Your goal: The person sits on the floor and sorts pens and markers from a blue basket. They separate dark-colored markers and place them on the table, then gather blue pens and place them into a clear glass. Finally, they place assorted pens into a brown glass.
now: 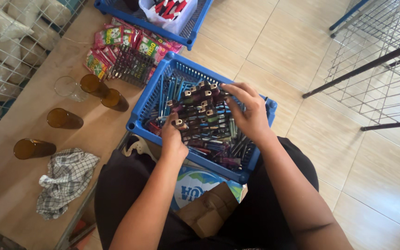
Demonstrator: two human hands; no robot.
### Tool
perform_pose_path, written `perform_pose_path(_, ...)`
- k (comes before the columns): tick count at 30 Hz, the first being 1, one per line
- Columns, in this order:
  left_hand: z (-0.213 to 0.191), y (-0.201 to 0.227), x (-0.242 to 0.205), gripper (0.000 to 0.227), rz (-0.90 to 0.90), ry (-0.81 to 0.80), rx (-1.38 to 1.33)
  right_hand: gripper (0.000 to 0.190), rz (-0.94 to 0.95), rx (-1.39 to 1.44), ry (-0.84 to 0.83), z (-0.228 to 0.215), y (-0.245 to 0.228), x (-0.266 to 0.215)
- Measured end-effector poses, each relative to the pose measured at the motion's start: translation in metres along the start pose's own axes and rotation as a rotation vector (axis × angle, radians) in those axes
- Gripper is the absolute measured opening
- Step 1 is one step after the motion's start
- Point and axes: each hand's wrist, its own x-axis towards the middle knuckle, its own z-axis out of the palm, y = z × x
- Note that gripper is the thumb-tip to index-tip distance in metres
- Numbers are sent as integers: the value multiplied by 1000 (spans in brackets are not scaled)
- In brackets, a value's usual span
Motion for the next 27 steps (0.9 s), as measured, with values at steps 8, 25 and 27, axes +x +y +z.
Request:
perform_pose_path(8, 9, 8, -10, 21, 69, -23, 134, 22, 157, 206, -21, 12, 17, -6)
perform_pose_path(25, 4, 1, -12, 26, 164, -79, 160, 55, 912, 961, -227, 33, 47, -9)
perform_pose_path(27, 4, -2, -12, 26, 140, -34, 175, 52, 930, 943, -190, 35, 48, -11)
